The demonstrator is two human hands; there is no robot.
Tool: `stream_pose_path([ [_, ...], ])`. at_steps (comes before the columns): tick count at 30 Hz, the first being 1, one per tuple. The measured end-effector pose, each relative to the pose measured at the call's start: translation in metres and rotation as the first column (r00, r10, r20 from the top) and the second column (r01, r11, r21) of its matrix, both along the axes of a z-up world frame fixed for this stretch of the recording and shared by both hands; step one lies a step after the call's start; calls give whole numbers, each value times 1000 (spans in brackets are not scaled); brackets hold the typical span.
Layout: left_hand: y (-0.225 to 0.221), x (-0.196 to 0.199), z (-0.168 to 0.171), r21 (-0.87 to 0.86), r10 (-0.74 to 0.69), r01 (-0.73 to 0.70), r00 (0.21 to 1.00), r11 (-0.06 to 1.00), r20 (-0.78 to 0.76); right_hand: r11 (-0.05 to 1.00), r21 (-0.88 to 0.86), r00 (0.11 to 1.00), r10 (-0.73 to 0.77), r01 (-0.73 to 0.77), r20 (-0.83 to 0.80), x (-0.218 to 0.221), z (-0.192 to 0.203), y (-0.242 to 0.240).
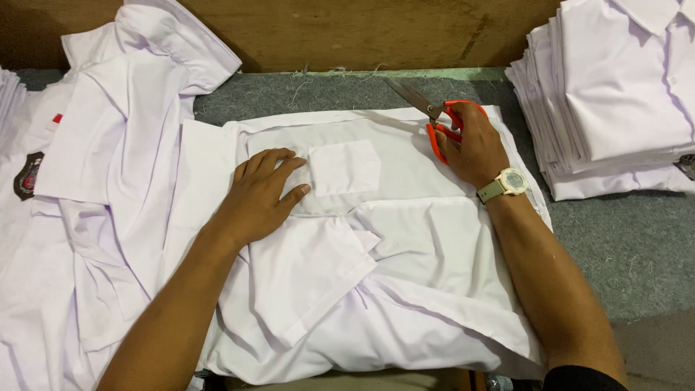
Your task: Trimming excess threads from white shirts using scissors
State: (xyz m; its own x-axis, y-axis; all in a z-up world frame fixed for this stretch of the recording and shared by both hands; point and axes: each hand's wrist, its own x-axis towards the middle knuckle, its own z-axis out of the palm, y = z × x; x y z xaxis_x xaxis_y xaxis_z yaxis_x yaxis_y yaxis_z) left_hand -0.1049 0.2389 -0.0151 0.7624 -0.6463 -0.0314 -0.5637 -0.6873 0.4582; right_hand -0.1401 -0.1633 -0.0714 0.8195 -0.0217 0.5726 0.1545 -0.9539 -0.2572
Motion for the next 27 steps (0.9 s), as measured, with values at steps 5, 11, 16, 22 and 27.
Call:
stream_pose_path([
  [5,1,-1,0,-4,10,-11,1000,1000,-23,999,32,998,1,1,-69,-4,2,1],
  [11,3,-5,4,-25,27,-29,998,999,-52,998,60,994,15,-9,-106,-1,2,-1],
  [16,3,-4,1,-13,41,-42,997,999,-71,997,76,995,27,-20,-94,-3,4,1],
  [22,4,-5,0,-32,45,-48,995,998,-92,998,49,996,33,-29,-80,-3,2,0],
  [27,5,-6,4,-48,47,-52,993,997,-107,995,100,992,8,4,-123,-3,0,-1],
])
